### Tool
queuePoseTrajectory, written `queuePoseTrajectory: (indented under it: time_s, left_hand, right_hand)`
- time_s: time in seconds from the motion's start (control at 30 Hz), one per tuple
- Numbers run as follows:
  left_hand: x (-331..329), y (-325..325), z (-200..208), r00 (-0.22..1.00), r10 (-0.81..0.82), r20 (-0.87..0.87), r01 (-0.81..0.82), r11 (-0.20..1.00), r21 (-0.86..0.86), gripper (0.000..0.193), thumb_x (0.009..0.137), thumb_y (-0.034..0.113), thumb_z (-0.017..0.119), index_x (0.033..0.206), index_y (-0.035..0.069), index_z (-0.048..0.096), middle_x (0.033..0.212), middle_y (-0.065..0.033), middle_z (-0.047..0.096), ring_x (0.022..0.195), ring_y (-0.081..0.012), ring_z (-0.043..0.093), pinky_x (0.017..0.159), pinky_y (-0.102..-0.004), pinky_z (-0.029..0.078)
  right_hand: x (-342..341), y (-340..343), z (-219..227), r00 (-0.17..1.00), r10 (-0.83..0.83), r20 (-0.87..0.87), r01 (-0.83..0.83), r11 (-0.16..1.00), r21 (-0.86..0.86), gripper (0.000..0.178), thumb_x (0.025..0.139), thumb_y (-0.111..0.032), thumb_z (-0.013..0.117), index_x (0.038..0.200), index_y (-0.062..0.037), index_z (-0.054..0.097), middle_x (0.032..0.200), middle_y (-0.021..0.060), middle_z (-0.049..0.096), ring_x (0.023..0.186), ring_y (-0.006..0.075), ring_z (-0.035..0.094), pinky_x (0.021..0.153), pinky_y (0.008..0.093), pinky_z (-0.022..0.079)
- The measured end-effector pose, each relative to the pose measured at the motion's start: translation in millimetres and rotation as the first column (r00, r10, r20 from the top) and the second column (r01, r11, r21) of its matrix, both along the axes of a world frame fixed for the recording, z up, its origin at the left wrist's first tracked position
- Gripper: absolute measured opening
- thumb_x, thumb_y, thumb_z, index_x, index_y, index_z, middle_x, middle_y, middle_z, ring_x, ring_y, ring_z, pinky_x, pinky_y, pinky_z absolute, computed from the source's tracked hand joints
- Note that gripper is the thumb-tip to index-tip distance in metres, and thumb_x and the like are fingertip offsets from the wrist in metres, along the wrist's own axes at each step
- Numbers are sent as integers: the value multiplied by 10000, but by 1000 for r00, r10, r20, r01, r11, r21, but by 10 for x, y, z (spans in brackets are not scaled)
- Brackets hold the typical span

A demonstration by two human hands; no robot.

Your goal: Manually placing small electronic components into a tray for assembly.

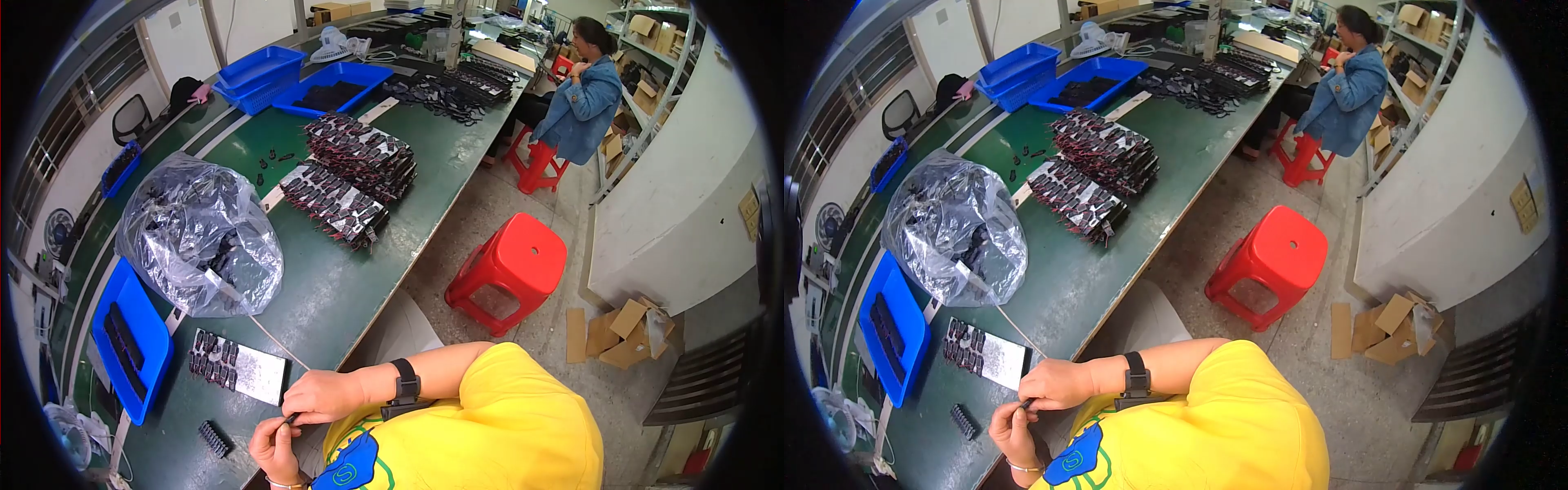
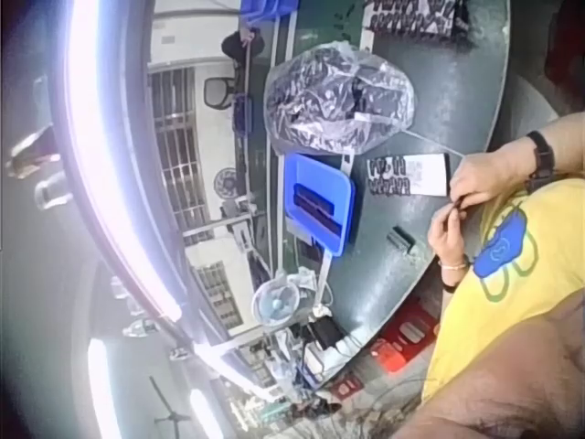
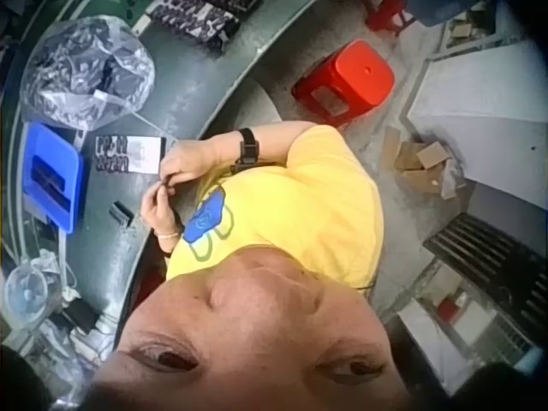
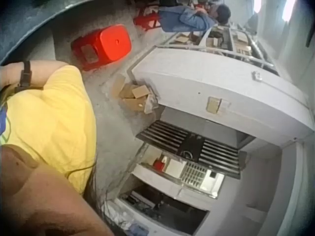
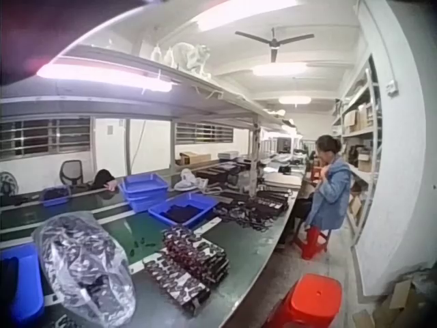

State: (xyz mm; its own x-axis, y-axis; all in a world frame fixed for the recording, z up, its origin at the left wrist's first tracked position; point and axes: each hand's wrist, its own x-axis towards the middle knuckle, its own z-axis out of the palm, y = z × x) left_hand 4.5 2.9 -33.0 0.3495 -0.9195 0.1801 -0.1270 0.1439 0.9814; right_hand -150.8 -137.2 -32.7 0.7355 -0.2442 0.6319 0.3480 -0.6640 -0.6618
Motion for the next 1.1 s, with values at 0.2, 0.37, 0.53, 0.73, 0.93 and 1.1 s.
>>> queuePoseTrajectory:
  time_s: [0.2, 0.37, 0.53, 0.73, 0.93, 1.1]
  left_hand:
    - [-10, 8, 26, 1000, 2, 14, -2, 1000, 10, 78, 873, 13, 601, 942, -21, 609, 774, -50, 604, 619, -101, 574, 592, -223, 473]
    - [-40, -2, 60, 1000, -9, 30, 9, 1000, 0, 83, 874, 20, 602, 945, -22, 611, 775, -52, 605, 620, -101, 572, 591, -223, 474]
    - [-54, 7, 76, 1000, -1, 7, 1, 1000, -3, 92, 876, 31, 605, 952, -22, 612, 779, -55, 606, 619, -102, 571, 586, -224, 474]
    - [-58, -13, 63, 1000, -2, -12, 2, 1000, -18, 93, 880, 33, 602, 953, -23, 612, 780, -60, 606, 615, -109, 572, 579, -226, 474]
    - [-14, 39, 52, 988, -3, -152, -3, 999, -39, 95, 855, -9, 602, 947, -26, 614, 840, -89, 602, 627, -128, 590, 599, -239, 488]
    - [-13, -25, 25, 999, -41, -1, 41, 998, -46, 97, 848, -9, 607, 943, -27, 613, 836, -97, 606, 618, -133, 589, 587, -243, 484]
  right_hand:
    - [2, 12, 1, 1000, -4, 6, 4, 1000, 3, 160, 804, -144, 661, 868, -49, 549, 747, 94, 556, 688, 308, 577, 584, 394, 458]
    - [3, 10, -4, 1000, -12, 4, 12, 1000, -9, 162, 799, -143, 662, 865, -48, 548, 743, 95, 554, 690, 308, 577, 586, 392, 460]
    - [10, 25, -14, 1000, -14, 3, 14, 1000, -8, 162, 795, -136, 663, 865, -48, 547, 742, 93, 554, 693, 306, 580, 589, 392, 464]
    - [6, 9, -45, 1000, -10, 12, 11, 1000, -1, 169, 792, -131, 665, 884, -46, 552, 748, 93, 563, 690, 306, 583, 589, 395, 466]
    - [-14, -6, 40, 998, 34, 45, -35, 999, 3, 179, 796, -143, 668, 901, -42, 563, 763, 96, 579, 680, 309, 582, 583, 389, 465]
    - [-54, -47, 61, 999, 34, 28, -34, 999, 15, 167, 806, -153, 662, 885, -39, 568, 763, 104, 577, 679, 310, 581, 577, 380, 464]
